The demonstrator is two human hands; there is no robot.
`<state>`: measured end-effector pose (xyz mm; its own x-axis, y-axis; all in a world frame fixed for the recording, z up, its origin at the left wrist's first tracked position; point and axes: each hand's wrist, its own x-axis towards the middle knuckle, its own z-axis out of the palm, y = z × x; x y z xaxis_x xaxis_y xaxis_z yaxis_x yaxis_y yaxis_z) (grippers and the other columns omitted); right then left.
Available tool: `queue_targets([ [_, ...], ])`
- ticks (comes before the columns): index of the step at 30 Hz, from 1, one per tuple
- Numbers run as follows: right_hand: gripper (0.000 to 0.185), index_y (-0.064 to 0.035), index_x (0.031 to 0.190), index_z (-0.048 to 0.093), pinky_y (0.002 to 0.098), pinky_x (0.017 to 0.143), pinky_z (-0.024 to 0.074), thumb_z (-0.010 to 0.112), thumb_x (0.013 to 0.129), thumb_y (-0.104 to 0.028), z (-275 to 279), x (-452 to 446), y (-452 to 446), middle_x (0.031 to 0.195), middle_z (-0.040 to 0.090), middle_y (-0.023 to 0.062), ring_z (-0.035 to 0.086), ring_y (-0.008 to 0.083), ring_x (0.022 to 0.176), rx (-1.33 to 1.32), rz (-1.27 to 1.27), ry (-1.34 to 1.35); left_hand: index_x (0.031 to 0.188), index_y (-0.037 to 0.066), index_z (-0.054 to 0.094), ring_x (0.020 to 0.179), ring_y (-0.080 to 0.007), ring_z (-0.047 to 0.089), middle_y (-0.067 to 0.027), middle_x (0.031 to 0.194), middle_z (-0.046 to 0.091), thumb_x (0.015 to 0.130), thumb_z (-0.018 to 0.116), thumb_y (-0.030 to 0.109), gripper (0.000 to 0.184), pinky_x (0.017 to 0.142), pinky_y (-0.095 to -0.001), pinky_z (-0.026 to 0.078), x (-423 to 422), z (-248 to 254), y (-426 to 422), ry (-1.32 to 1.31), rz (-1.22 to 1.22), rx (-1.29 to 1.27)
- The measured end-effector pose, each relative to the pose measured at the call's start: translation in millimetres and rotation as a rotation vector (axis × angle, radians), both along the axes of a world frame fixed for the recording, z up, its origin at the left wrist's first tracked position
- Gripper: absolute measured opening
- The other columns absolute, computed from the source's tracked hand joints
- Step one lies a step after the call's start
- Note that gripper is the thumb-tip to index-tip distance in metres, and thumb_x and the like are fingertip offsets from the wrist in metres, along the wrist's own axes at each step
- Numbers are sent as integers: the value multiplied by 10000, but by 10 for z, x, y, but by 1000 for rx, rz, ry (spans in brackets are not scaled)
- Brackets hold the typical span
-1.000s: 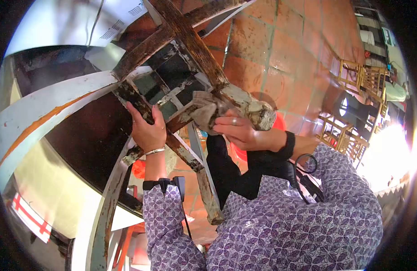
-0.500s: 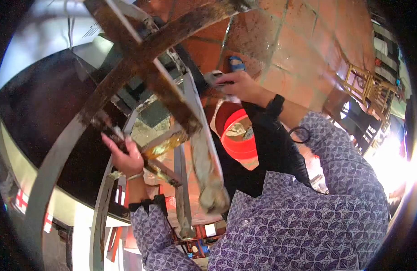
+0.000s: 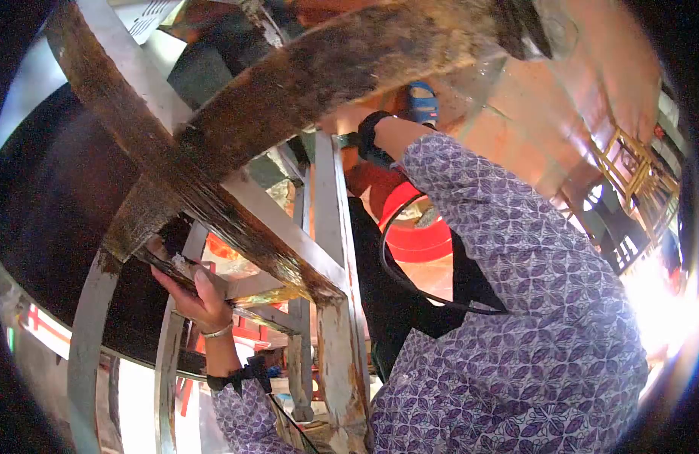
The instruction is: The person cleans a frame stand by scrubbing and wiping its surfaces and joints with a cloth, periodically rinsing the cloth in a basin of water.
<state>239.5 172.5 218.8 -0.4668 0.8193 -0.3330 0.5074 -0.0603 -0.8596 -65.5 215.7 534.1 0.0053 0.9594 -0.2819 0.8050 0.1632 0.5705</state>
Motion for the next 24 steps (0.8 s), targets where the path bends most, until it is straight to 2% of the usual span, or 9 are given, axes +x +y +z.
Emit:
queue_targets([
  [3, 305, -46, 1014, 615, 473, 769, 455, 559, 745, -179, -666, -207, -151, 939, 627, 185, 580, 376, 920, 96, -122, 84, 1421, -13, 196, 1022, -236, 538, -199, 1201, 533, 867, 536, 277, 711, 876, -321, 429, -83, 33, -17, 11, 15, -77],
  [4, 295, -37, 1011, 620, 468, 789, 453, 516, 748, -121, 383, 17, 275, 980, 625, 198, 586, 351, 940, -355, 152, 43, 1421, -14, 191, 1023, -221, 536, -195, 1206, 528, 865, 536, 285, 719, 856, -315, 440, -131, -11, -12, -24, -58, -9],
  [5, 322, -36, 1021, 620, 450, 826, 455, 478, 734, -74, 450, -54, 230, 1030, 617, 217, 591, 321, 979, -275, 24, 113, 1421, -16, 187, 1023, -206, 534, -191, 1212, 522, 862, 535, 294, 728, 836, -308, 452, -102, -40, 7, -52, -129, 53],
  [8, 306, -42, 1079, 609, 423, 871, 450, 509, 808, -143, 508, 65, 348, 1085, 604, 218, 580, 312, 1027, -204, 258, 171, 1429, 4, 175, 1001, -197, 528, -189, 1216, 506, 858, 523, 256, 714, 820, -320, 463, -180, -73, 13, 27, -164, 52],
  [12, 272, -155, 1018, 681, 359, 621, 474, 582, 865, -357, 533, 364, 403, 860, 643, -8, 573, 119, 745, -703, -172, -71, 1437, 18, 131, 967, -213, 542, -184, 1175, 520, 867, 522, 216, 720, 804, -331, 486, -26, -4, 73, 55, -160, 3],
  [18, 257, -141, 1015, 676, 360, 621, 472, 604, 829, -304, 892, -364, 1125, 838, 640, 19, 574, 139, 732, -305, -119, 382, 1436, 23, 130, 940, -208, 566, -148, 1143, 550, 874, 532, 213, 716, 861, -321, 458, 58, -45, 99, -39, -111, -35],
  [21, 254, -134, 1013, 674, 360, 621, 470, 616, 811, -278, 938, -588, 1300, 827, 638, 32, 575, 149, 725, -174, -58, 414, 1449, 79, 121, 922, -210, 568, -127, 1137, 552, 867, 548, 247, 741, 792, -322, 506, 84, -60, 105, -1, -131, -50],
  [23, 254, -129, 1012, 672, 360, 621, 469, 623, 799, -260, 700, -616, 1360, 820, 637, 41, 576, 156, 721, -166, -53, 367, 1454, 120, 124, 897, -194, 569, -118, 1110, 562, 857, 559, 271, 754, 767, -333, 524, 188, -32, 80, -115, -26, -95],
  [24, 255, -127, 1011, 671, 361, 621, 469, 627, 793, -251, 553, -581, 1375, 817, 636, 46, 576, 159, 719, -184, -57, 328, 1453, 118, 127, 880, -180, 567, -119, 1062, 574, 852, 554, 306, 760, 800, -340, 521, 228, 15, 85, 20, -88, -57],
])
